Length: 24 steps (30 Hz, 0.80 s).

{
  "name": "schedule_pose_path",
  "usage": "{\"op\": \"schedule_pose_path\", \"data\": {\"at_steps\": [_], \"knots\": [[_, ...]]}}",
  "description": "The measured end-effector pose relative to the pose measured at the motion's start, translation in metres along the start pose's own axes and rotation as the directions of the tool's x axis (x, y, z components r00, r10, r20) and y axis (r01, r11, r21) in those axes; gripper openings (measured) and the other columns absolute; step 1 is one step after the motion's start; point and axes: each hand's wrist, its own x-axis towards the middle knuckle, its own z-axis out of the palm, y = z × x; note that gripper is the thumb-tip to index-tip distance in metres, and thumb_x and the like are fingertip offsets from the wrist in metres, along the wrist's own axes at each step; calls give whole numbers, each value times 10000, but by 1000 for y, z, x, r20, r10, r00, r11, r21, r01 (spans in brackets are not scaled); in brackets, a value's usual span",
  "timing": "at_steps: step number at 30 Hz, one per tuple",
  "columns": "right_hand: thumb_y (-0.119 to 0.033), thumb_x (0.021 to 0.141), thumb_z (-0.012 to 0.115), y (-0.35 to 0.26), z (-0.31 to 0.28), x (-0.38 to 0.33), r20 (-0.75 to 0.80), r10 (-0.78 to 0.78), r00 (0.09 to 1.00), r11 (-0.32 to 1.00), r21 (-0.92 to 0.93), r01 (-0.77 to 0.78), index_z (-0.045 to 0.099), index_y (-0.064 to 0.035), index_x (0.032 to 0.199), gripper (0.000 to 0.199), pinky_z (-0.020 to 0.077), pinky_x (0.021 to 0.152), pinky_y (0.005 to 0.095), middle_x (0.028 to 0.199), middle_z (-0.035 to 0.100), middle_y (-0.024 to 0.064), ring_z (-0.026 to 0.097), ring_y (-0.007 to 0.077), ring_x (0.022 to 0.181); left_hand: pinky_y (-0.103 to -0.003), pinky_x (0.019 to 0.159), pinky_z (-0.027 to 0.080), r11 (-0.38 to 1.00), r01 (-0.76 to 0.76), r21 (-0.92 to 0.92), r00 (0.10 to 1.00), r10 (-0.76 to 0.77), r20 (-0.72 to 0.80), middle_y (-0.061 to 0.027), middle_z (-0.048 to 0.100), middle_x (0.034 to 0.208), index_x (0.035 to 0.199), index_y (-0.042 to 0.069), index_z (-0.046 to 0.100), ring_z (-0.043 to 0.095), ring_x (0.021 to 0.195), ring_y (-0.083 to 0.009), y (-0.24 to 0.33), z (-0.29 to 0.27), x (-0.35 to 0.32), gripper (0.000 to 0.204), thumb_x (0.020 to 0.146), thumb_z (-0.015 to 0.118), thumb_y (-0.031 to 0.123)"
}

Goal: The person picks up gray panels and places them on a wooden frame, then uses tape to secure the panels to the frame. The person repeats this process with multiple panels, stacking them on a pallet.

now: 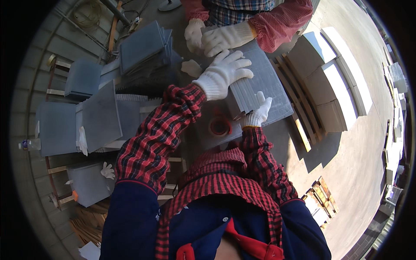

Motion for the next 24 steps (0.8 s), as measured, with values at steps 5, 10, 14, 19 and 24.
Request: {"op": "schedule_pose_path", "data": {"at_steps": [5,10,14,19,24], "knots": [[-589,1028,387,-6,-21,-3,-48,-70,996,997,9,70,550,-41,1385,674,514,922,475,1420,527,178,572,327,1171,-421,1047,365,997,-53,-64,990,45,-134,-73,560,1332,1177,165,636,474,1274,-315,8,5,1,625,597,696,-63],[-533,1046,385,0,5,-18,-16,-65,998,952,299,67,539,-19,1363,623,501,973,486,1327,559,145,577,315,1157,-413,1046,363,996,-50,-78,987,37,-159,-85,555,1335,1194,159,632,474,1268,-319,13,2,3,621,609,686,-44],[-501,1052,378,6,3,-7,-56,-88,995,955,278,100,544,-9,1341,594,508,967,481,1327,573,149,589,320,1147,-418,1056,351,998,-52,-38,991,47,-125,-86,544,1350,1214,165,628,466,1278,-315,12,8,6,628,619,691,-24],[-495,1052,382,10,-10,14,19,-87,996,953,294,78,544,7,1333,598,512,958,477,1268,618,157,616,334,1100,-444,1094,307,1000,-28,10,987,29,-158,-75,542,1365,1216,174,640,461,1301,-292,19,11,7,606,639,695,-3],[-473,1047,395,17,-5,12,207,-85,975,990,127,60,553,-3,1332,572,500,972,461,1298,624,153,620,319,1118,-450,1148,250,998,51,19,990,-48,-130,-35,533,1391,1220,231,648,437,1335,-247,15,-1,-12,553,698,711,61]]}}
